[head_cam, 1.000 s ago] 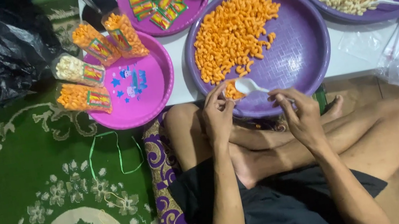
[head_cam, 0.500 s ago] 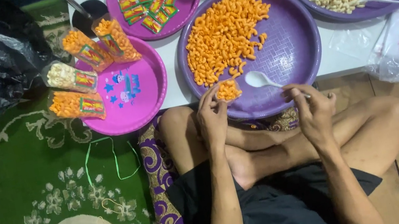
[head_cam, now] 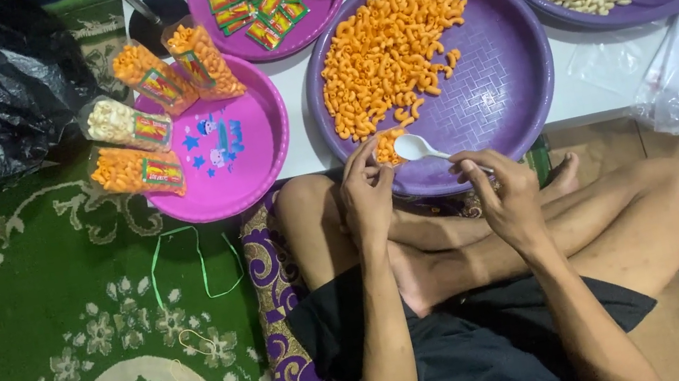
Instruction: A person sitting on the floor is scooping orange puffed snacks from a large tray into a small plastic bag using a plastic spoon.
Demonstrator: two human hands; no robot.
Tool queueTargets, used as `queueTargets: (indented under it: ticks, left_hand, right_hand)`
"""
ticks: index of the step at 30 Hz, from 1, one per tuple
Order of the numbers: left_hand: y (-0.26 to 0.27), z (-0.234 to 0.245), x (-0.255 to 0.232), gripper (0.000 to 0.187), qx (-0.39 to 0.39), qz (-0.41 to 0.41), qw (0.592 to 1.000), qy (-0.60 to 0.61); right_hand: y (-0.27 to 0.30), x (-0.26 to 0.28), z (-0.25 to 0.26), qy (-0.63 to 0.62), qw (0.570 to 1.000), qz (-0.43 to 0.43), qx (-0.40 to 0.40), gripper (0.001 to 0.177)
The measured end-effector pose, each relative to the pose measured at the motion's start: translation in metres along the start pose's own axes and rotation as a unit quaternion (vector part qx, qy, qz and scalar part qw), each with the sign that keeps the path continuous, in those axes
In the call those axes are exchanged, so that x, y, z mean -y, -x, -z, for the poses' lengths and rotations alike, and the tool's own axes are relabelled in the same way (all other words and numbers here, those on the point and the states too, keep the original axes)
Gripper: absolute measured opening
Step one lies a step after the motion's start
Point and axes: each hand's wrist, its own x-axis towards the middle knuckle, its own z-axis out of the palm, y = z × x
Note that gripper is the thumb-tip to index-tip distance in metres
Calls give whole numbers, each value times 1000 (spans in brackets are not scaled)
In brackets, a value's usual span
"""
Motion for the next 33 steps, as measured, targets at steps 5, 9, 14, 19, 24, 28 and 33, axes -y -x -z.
queueTargets:
  ticks: [5, 9, 14, 19, 24, 28, 33]
  left_hand:
    - [0, 4, -11, 44, -12, -12, 1000, -3]
    - [-4, 3, -1, 48, -11, -21, 1000, 12]
    - [-4, 2, 7, 50, -2, -5, 999, 52]
    - [-4, 3, 3, 50, 2, -7, 998, 57]
    - [-2, 5, -2, 50, -5, -13, 999, 46]
    - [-2, 2, -3, 50, -14, -15, 1000, 24]
    - [2, 5, -19, 50, 2, 17, 997, 78]
  right_hand:
    - [-2, -8, -2, 3, 1000, 21, 5, 21]
    - [1, -24, 1, -60, 998, -21, 0, 25]
    - [14, -49, -13, -132, 988, -84, 13, 26]
    - [12, -47, -15, -142, 982, -121, 9, 29]
    - [7, -52, -14, -155, 982, -101, 26, 26]
    - [-1, -41, -12, -173, 979, -108, 4, 26]
    - [-10, -43, -21, -169, 980, -99, 19, 24]
